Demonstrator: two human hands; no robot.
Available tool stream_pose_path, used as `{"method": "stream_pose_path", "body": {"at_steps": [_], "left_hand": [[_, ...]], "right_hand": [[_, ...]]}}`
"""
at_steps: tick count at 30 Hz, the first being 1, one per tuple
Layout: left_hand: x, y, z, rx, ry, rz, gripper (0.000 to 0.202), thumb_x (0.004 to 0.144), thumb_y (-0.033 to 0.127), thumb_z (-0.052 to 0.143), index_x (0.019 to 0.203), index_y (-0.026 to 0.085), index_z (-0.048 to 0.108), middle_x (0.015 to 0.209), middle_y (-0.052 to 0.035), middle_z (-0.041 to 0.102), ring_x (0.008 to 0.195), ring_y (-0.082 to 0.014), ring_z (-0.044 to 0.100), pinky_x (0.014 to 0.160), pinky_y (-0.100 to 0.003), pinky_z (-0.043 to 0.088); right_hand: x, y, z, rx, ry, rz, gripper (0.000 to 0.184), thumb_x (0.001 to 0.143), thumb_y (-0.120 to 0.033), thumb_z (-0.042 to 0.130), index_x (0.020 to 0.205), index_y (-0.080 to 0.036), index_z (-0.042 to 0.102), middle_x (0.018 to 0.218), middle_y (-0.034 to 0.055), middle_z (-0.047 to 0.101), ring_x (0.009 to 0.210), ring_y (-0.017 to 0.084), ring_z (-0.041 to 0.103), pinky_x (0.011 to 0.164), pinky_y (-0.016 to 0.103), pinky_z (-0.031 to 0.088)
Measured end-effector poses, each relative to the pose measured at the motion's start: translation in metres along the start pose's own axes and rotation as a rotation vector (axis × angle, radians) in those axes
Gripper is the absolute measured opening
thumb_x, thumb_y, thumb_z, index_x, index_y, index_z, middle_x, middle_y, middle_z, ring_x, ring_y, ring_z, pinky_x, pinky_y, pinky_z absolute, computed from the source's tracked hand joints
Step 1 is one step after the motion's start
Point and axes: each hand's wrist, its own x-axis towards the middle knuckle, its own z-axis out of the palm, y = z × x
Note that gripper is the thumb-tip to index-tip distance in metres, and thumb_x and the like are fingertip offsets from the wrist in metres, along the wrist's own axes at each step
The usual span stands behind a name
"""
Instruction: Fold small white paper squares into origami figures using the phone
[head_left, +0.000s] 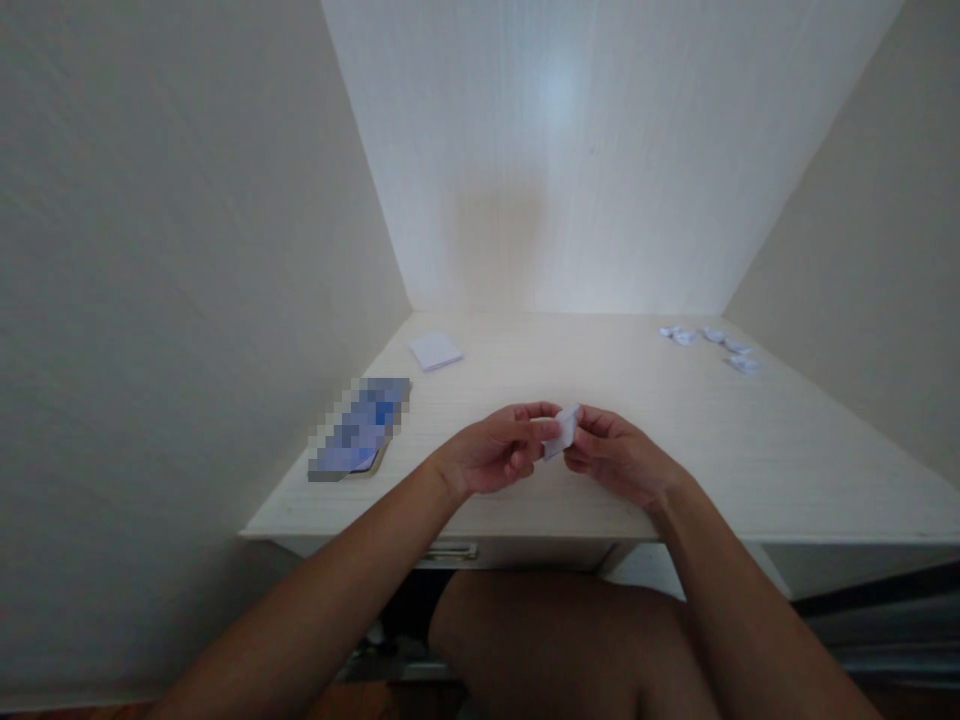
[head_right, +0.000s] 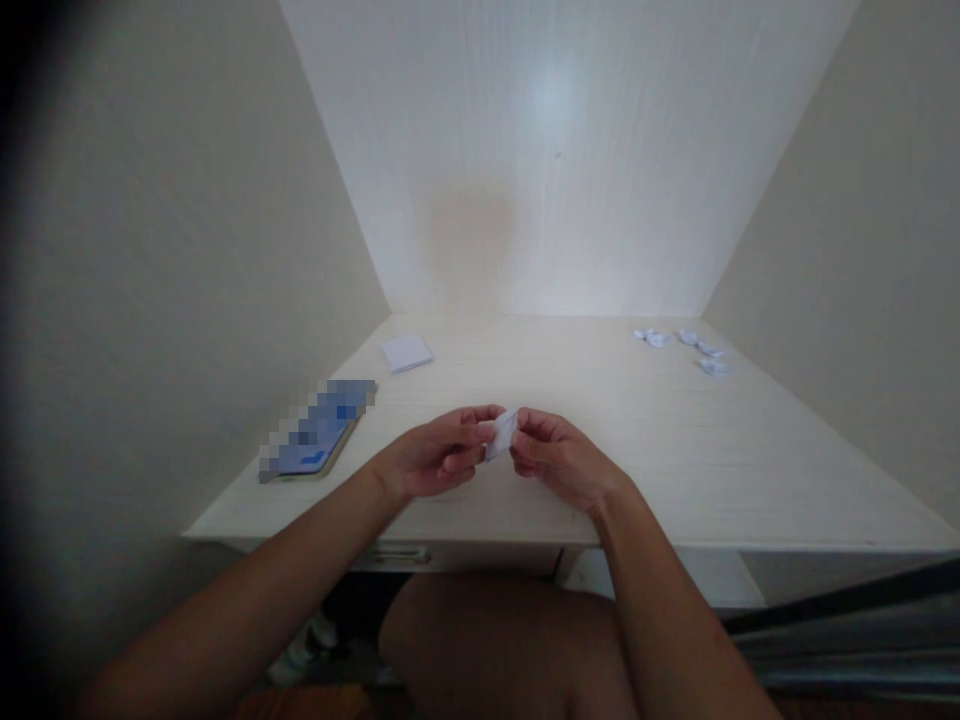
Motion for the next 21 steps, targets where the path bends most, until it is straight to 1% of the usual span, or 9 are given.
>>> {"method": "stream_pose_path", "body": {"at_steps": [2,4,8,11,14,17,21], "left_hand": [[0.0,0.0,0.002,0.012,0.003,0.005,0.036,0.072,0.017,0.087,0.098,0.017,0.062,0.063,0.0076,0.06,0.034,-0.0001,0.045,0.032,-0.008,0.034],[0.0,0.0,0.003,0.012,0.028,0.021,0.035,0.072,0.014,0.085,0.098,0.016,0.062,0.063,0.0073,0.06,0.036,-0.0002,0.046,0.034,-0.008,0.035],[0.002,-0.002,0.001,0.021,0.068,0.064,0.037,0.07,0.011,0.084,0.101,0.016,0.063,0.061,0.0061,0.062,0.04,-0.0029,0.053,0.039,-0.009,0.043],[0.004,-0.003,-0.003,0.038,0.067,0.093,0.04,0.069,0.014,0.086,0.102,0.017,0.063,0.064,0.0045,0.065,0.046,-0.0065,0.06,0.042,-0.012,0.049],[0.006,-0.004,-0.005,0.065,0.085,0.119,0.039,0.071,0.018,0.086,0.101,0.019,0.062,0.068,0.0045,0.066,0.052,-0.0093,0.066,0.044,-0.014,0.052],[0.008,-0.005,-0.004,0.143,0.111,0.172,0.035,0.073,0.023,0.085,0.098,0.019,0.061,0.07,0.0039,0.067,0.055,-0.011,0.068,0.042,-0.016,0.053],[0.01,-0.008,-0.002,0.279,0.16,0.296,0.031,0.078,0.031,0.083,0.097,0.018,0.061,0.072,0.0027,0.068,0.056,-0.0127,0.068,0.042,-0.019,0.055]], "right_hand": [[0.0,-0.001,0.002,-0.016,-0.008,0.006,0.029,0.075,-0.04,0.087,0.091,-0.02,0.072,0.073,-0.002,0.054,0.062,0.012,0.037,0.059,0.027,0.03],[0.0,-0.003,0.004,-0.038,0.004,0.008,0.032,0.074,-0.042,0.087,0.092,-0.02,0.072,0.078,-0.0005,0.057,0.063,0.012,0.039,0.06,0.027,0.03],[0.0,-0.004,0.006,-0.047,0.035,0.018,0.032,0.073,-0.043,0.087,0.085,-0.019,0.069,0.077,-0.0005,0.057,0.062,0.011,0.039,0.059,0.027,0.03],[0.0,-0.003,0.004,-0.022,0.053,0.024,0.031,0.075,-0.041,0.085,0.082,-0.019,0.065,0.073,-0.0018,0.056,0.061,0.01,0.042,0.059,0.027,0.031],[0.001,-0.003,0.004,0.007,0.103,0.015,0.028,0.076,-0.038,0.084,0.08,-0.019,0.063,0.066,-0.0037,0.053,0.058,0.011,0.043,0.057,0.027,0.031],[0.002,-0.004,0.007,0.02,0.143,0.003,0.026,0.077,-0.035,0.083,0.08,-0.019,0.063,0.06,-0.0052,0.051,0.054,0.01,0.041,0.053,0.027,0.026],[0.003,-0.008,0.013,0.001,0.176,-0.03,0.026,0.082,-0.039,0.079,0.082,-0.019,0.063,0.056,-0.0063,0.049,0.05,0.009,0.039,0.051,0.026,0.021]]}}
